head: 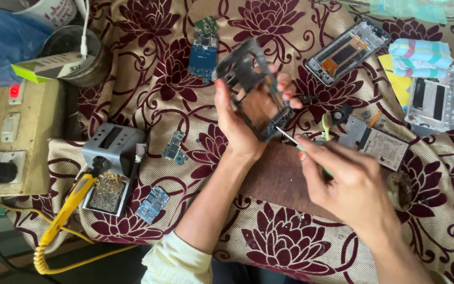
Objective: The person disassembles a mobile phone chassis using a screwdriver and a prying tool. They remove screws, pry open the casing, and detach internal components such as a ribbon cable and a small circuit board.
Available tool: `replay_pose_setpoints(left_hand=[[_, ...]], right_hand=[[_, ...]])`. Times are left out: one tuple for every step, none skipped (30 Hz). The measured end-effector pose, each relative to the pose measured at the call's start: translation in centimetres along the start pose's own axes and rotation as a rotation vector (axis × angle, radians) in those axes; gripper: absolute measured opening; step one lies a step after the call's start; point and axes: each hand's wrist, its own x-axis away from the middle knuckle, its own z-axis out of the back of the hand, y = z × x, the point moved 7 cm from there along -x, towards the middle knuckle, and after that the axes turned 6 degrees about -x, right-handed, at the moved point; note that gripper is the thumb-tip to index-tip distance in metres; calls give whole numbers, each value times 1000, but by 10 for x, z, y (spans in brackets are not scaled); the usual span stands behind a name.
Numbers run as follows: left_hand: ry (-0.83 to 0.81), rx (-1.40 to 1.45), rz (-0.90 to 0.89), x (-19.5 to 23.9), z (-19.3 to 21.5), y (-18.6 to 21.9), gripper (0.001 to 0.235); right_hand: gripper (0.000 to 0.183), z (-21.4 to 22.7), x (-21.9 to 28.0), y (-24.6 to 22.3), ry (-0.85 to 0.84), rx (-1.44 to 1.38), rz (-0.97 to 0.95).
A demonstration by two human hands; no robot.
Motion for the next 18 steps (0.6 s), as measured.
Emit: replay_pose_setpoints(left_hand=[[30,28,-46,0,1,2,82],[48,56,-88,1,1,4,78],[78,48,-112,2,2,6,75],[108,40,-137,2,3,9,72],[150,-3,-146,2,4,11,70],[193,-47,-153,3,5,14,68],[197,-79,-167,4,4,16,66],[201,-110,-179,5,2,18,63],[205,-141,-190,6,0,18,61],[174,-157,-211,7,-4,18,58],[142,-172,-231,8,-7,16,55],[109,-187,-249,10,-9,13,52],[129,-241,-295,11,-7,10,52],[149,-297,-337,14,-5,6,51],[169,-352,-380,16,-3,1,50],[194,-340,-394,17,2,-5,48],[220,-327,-407,18,6,-10,47],[241,-315,-421,17,8,-13,45]], right_hand=[[33,-4,1,-2,-2,-5,-11],[36,-8,3,-1,-17,-20,-66],[40,-13,6,-2,-32,-36,-122],[43,-17,8,-2,-47,-52,-177],[42,-17,8,-8,-9,-57,-127],[41,-17,7,-14,27,-63,-78],[40,-15,7,-20,63,-69,-29],[39,-17,8,-16,45,-88,-123],[38,-17,10,-12,27,-106,-216],[38,-17,12,-7,10,-123,-309],[36,-19,11,-4,-3,-132,-346],[35,-20,12,0,-16,-141,-384],[34,-23,13,5,-29,-150,-422],[30,-30,15,13,-75,-167,-494],[26,-41,15,23,-121,-184,-566],[24,-51,19,32,-166,-203,-639],[19,-54,15,32,-108,-224,-536],[15,-58,12,30,-45,-243,-432]])
